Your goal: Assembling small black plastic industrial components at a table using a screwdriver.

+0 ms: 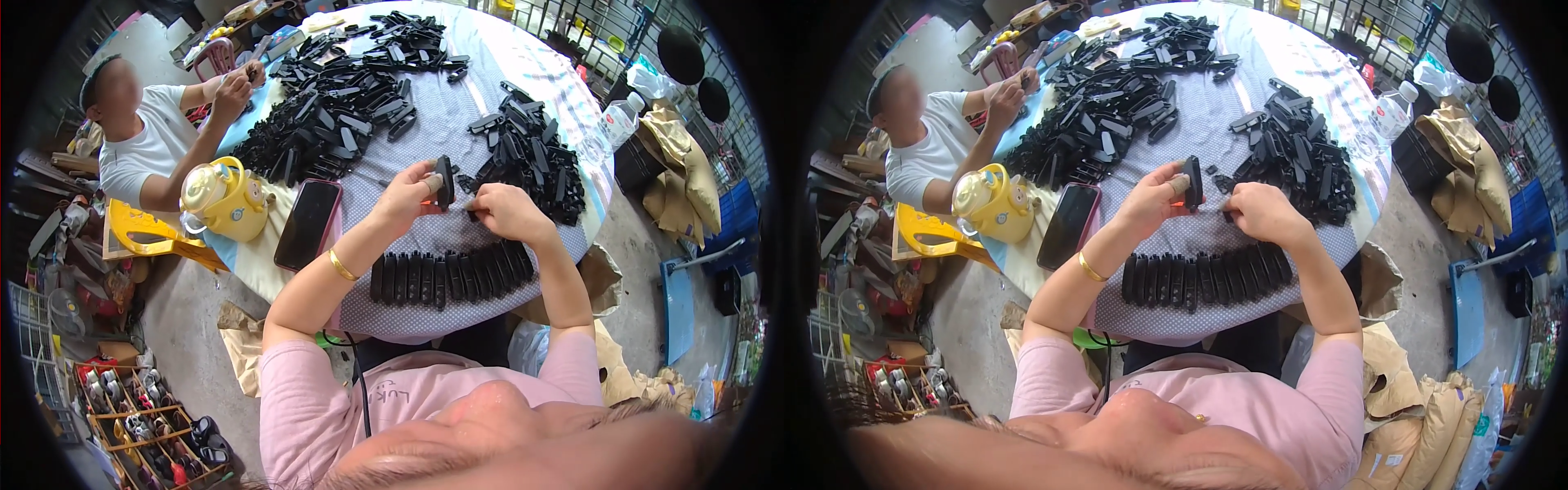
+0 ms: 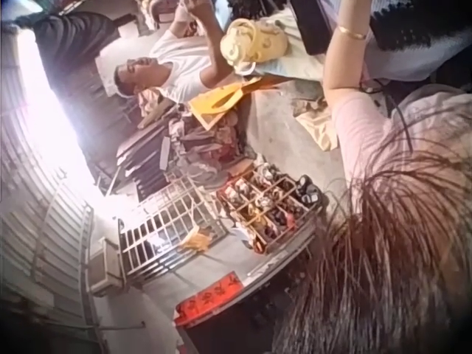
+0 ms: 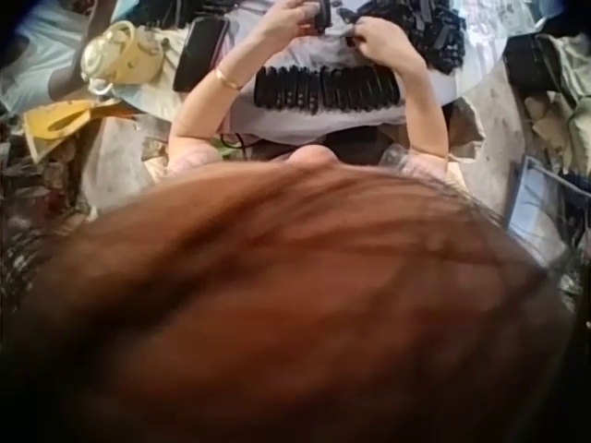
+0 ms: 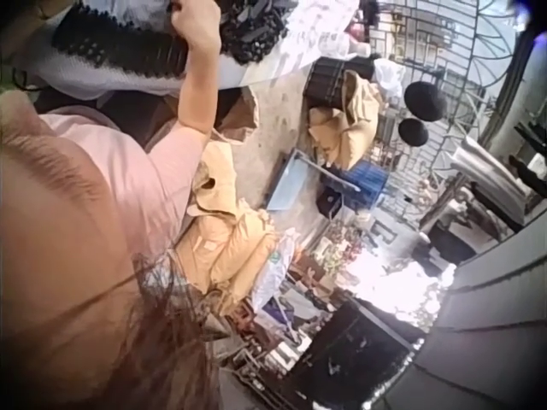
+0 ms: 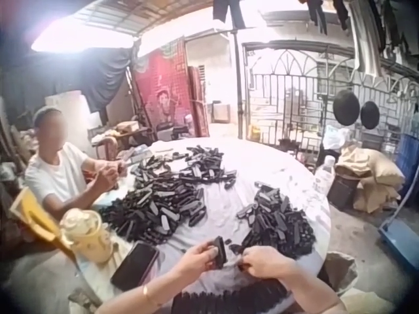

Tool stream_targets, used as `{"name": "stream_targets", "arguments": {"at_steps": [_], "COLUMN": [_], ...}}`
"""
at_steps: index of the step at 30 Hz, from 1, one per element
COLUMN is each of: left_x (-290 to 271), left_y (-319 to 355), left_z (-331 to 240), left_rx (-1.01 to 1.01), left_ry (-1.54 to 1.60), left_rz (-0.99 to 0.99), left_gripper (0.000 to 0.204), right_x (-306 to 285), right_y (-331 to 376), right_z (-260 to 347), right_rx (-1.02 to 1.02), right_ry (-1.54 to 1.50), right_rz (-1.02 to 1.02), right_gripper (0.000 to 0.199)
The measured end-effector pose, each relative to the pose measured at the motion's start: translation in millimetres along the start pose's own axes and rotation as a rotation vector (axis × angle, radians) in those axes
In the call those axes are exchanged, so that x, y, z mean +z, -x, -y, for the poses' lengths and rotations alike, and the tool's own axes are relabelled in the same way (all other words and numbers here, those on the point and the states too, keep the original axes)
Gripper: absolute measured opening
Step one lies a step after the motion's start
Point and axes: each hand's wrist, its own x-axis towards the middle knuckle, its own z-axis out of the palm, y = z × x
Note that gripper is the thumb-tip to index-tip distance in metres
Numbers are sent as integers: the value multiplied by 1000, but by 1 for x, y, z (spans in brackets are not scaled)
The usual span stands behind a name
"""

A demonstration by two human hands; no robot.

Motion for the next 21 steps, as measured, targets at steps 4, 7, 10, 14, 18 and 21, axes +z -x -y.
{"name": "stream_targets", "arguments": {"at_steps": [4,7,10,14,18,21], "left_x": [-4,1,3,0,2,4], "left_y": [-2,-1,1,-1,0,3], "left_z": [2,-1,-3,1,5,6], "left_rx": [8,17,26,15,-29,-43], "left_ry": [11,-14,-52,-31,68,63], "left_rz": [12,15,4,36,106,170], "left_gripper": [35,34,34,33,32,34], "right_x": [-3,0,4,-1,-6,-5], "right_y": [-1,-1,-2,1,-5,-10], "right_z": [8,7,4,-2,-3,3], "right_rx": [23,27,8,-1,78,52], "right_ry": [17,73,70,-63,-498,-692], "right_rz": [2,9,-8,-128,-393,-610], "right_gripper": [14,15,17,20,14,10]}}
